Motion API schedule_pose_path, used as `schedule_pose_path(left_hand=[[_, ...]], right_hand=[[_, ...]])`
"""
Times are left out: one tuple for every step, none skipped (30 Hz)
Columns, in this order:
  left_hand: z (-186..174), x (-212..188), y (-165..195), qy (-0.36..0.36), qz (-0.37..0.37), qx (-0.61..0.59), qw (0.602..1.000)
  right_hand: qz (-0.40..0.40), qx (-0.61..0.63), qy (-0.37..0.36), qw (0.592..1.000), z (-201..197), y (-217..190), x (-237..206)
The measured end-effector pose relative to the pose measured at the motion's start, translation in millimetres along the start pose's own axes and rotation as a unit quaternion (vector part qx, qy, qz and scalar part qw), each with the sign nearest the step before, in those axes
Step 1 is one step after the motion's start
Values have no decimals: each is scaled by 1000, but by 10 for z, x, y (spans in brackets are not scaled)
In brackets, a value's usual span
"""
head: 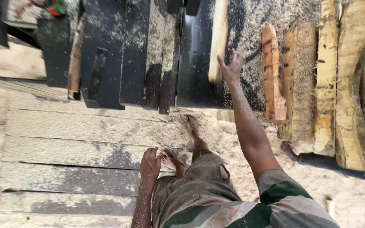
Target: The person feeds various wooden planks and logs into a large industrial table saw while another person assists by positioning the wood on the table. The person pushes the wood through the blade by hand and clears away the cut pieces.
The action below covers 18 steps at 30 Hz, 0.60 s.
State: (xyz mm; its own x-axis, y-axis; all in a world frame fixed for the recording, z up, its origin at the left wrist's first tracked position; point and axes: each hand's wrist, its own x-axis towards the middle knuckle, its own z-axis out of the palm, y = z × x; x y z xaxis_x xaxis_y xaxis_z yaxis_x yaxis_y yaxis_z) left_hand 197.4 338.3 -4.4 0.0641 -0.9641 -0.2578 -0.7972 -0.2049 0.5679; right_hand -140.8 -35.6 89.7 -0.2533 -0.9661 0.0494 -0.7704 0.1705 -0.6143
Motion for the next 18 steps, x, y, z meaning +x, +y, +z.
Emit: schedule_pose_path(left_hand=[[73,-24,5,-13,12,-13,1000],[146,-38,23,-28,21,-26,999],[214,-47,63,-35,41,-35,998],[273,-44,118,-44,57,-45,996],[326,-43,193,-51,73,-54,995],[360,-39,279,-54,86,-69,992],[395,-9,376,-44,111,-84,989],[408,9,467,-34,132,-98,986],[419,23,543,-18,155,-83,984],[420,41,605,-8,172,-69,983],[413,71,637,1,192,-53,980],[406,104,656,-8,190,-14,982],[394,164,650,-14,187,26,982],[385,225,633,-27,181,67,981],[374,313,611,-23,173,56,983],[361,411,589,-20,166,44,985],[353,531,586,-13,163,32,986],[338,663,599,4,186,65,980]], right_hand=[[22,44,-11,999,15,-13,-44],[45,87,-23,995,37,-40,-111],[71,130,-38,988,76,-56,-217],[78,91,-35,992,112,-56,-408],[83,53,-32,995,157,-45,-668],[79,23,-14,997,220,-60,-821],[37,-60,17,997,301,-121,-1027],[-4,-142,46,989,341,-202,-1296],[94,-30,-12,995,426,-311,-1564],[119,51,-22,991,512,-424,-1794],[144,134,-30,980,611,-556,-1951],[105,91,-17,990,716,-698,-2017],[64,50,-6,997,813,-830,-2021],[26,28,-1,999,897,-939,-1975],[-8,5,1,1000,974,-1024,-1893],[-41,-18,4,999,1035,-1087,-1803],[-33,-13,-8,999,1082,-1147,-1691],[-26,-9,-17,999,1114,-1219,-1565]])
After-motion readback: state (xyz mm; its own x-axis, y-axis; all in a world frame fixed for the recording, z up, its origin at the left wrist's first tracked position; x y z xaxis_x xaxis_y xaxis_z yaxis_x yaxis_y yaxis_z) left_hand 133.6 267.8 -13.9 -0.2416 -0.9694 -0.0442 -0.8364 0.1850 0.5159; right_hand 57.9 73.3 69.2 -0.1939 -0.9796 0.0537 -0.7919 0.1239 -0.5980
